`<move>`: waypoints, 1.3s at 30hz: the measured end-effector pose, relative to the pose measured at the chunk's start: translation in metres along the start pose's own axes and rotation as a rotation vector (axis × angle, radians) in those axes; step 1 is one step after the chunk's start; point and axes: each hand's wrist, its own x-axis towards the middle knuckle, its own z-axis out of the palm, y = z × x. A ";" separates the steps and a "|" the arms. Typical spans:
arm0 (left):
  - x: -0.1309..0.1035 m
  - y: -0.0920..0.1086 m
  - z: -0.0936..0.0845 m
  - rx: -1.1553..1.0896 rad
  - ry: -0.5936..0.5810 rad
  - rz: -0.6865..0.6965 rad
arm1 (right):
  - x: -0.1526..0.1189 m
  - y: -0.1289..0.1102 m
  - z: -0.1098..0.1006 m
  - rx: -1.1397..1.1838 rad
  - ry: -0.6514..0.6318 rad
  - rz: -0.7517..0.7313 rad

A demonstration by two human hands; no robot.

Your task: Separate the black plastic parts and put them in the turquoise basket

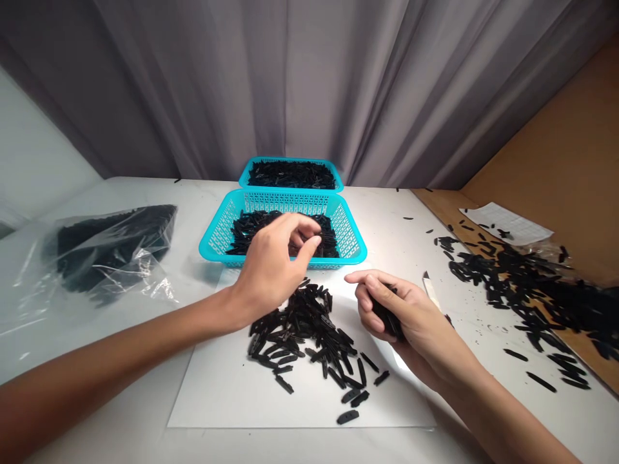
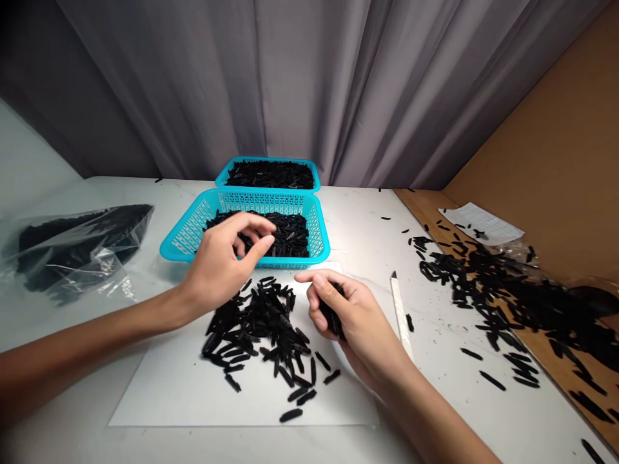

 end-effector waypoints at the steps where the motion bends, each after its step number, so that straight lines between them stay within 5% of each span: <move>1: 0.001 -0.002 0.000 0.045 0.029 0.042 | 0.000 0.000 0.000 0.034 -0.016 0.039; 7: -0.010 0.004 0.003 -0.048 -0.391 0.251 | 0.000 -0.003 -0.003 0.199 -0.145 0.169; 12: -0.012 0.007 -0.003 -0.008 -0.359 0.440 | -0.003 -0.002 -0.005 0.243 -0.406 0.236; 18: -0.001 0.004 -0.010 -0.121 -0.539 0.610 | -0.005 0.003 -0.003 0.250 -0.500 0.247; 29: -0.005 0.004 -0.007 -0.158 -0.521 0.562 | -0.008 -0.001 -0.001 0.155 -0.412 0.219; 39: -0.011 0.005 0.001 -0.137 -0.312 0.522 | -0.004 -0.002 0.001 0.097 -0.273 0.166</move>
